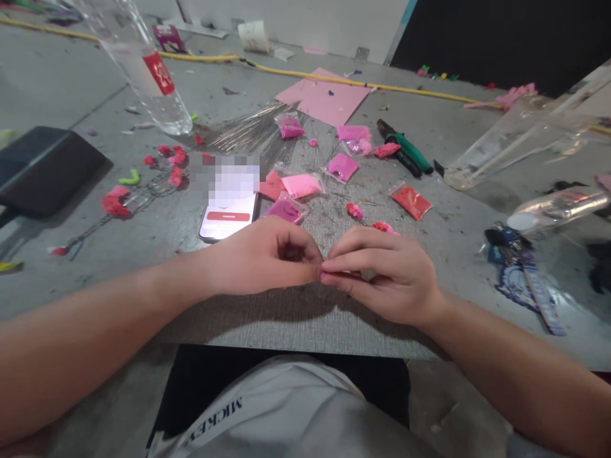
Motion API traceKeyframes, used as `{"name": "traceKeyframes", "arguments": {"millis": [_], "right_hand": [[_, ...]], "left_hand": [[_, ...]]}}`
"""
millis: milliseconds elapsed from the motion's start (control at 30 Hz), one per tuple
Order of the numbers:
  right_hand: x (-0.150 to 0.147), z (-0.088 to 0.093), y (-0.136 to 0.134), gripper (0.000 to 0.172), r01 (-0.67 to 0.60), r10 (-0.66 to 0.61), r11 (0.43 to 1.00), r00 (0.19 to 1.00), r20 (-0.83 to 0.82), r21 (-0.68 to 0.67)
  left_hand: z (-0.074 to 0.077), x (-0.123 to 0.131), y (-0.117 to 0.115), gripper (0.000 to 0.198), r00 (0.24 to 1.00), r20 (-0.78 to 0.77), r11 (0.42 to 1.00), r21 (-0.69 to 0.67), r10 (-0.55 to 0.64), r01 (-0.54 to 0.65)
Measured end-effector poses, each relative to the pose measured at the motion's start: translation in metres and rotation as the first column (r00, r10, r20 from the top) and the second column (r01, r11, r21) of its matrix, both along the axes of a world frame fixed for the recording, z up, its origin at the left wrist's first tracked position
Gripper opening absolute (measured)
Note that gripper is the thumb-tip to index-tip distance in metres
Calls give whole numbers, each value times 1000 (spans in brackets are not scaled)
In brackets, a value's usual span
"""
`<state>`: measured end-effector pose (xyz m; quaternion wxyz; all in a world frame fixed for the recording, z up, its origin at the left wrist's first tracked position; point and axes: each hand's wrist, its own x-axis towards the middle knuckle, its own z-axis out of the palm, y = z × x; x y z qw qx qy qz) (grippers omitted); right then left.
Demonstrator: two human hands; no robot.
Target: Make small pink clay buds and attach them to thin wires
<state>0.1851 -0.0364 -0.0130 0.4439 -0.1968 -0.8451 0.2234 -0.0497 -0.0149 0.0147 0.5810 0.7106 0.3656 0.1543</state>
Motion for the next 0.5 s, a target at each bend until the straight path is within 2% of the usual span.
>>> {"name": "traceKeyframes", "arguments": {"millis": [167, 233, 300, 333, 367, 433, 467, 500], "right_hand": [[-4, 2, -3, 11, -8, 5, 996, 999, -32, -93], [-7, 3, -7, 10, -4, -9, 982, 998, -66, -191], [-9, 3, -11, 12, 15, -60, 934, 992, -113, -357], [-10, 2, -13, 13, 14, -92, 879, 986, -140, -476], [-11, 1, -13, 15, -2, -124, 794, 979, -165, -608], [-10, -3, -12, 20, -88, -165, 559, 963, -214, -825], [-10, -5, -11, 22, -147, -173, 443, 954, -245, -884], [-9, -7, -8, 24, -205, -173, 360, 944, -281, -910]], "left_hand": [[2, 0, -6, 14, 1000, -3, 996, 87, -9, 9], [3, 0, -9, 13, 1000, -8, 988, 151, 1, 0], [3, 1, -11, 11, 1000, -10, 973, 228, 30, -27], [3, 1, -11, 11, 999, -13, 964, 263, 52, -47], [2, 2, -12, 12, 997, -20, 953, 296, 79, -69], [0, 3, -12, 14, 990, -36, 928, 354, 134, -113], [-1, 4, -12, 16, 987, -43, 916, 381, 157, -129], [-2, 5, -12, 17, 984, -47, 903, 406, 175, -141]]}}
